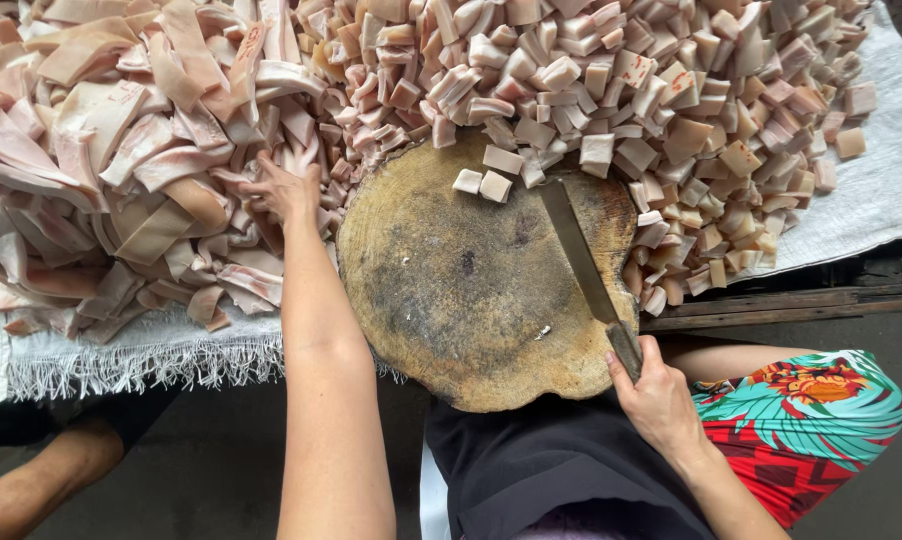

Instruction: The person chops strips of pork skin into small cubes using a large knife on a wooden cutting board.

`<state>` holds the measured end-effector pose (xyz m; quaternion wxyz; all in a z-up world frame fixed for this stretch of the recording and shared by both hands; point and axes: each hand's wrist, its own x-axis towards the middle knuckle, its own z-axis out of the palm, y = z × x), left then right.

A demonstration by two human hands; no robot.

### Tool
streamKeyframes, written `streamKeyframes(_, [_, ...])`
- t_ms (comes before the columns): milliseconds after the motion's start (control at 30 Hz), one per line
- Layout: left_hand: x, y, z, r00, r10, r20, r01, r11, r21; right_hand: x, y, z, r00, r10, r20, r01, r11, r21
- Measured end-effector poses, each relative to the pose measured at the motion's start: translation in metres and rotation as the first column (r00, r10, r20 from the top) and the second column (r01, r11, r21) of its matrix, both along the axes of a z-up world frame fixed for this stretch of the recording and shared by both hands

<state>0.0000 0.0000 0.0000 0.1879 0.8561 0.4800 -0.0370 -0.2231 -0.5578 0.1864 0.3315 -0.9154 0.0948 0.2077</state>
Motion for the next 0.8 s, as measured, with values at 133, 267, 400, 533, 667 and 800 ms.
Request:
streamKeyframes(133, [0.006,0.014,-0.004,0.999,0.018,0.043,-0.017,1.000,-0.023,0.006,0.008,0.009,1.000,-0.018,-0.013,0.018,1.000,-0.001])
streamKeyframes(267, [0.004,-0.002,0.004,0.999,0.042,-0.023,-0.041,0.998,0.041,0.004,0.008,0.010,0.998,-0.014,-0.055,0.013,1.000,-0.028])
streamKeyframes(400, [-0.011,-0.006,0.029,0.996,0.057,0.069,-0.052,0.996,-0.073,0.001,0.008,0.007,1.000,0.007,0.012,-0.007,1.000,-0.011])
streamKeyframes(533, [-0.045,-0.004,0.039,0.964,-0.064,0.256,0.066,0.998,-0.001,-0.003,0.009,0.002,0.996,0.046,0.073,-0.044,0.999,-0.029])
streamKeyframes(667, [-0.082,0.014,0.041,0.829,-0.341,0.444,0.259,0.937,0.236,-0.006,0.007,0.000,0.993,0.074,0.095,-0.070,0.997,-0.044])
streamKeyframes(800, [-0.110,0.025,0.048,0.826,0.287,0.485,0.218,0.632,-0.744,-0.007,0.007,-0.002,0.986,0.107,0.129,-0.097,0.992,-0.075])
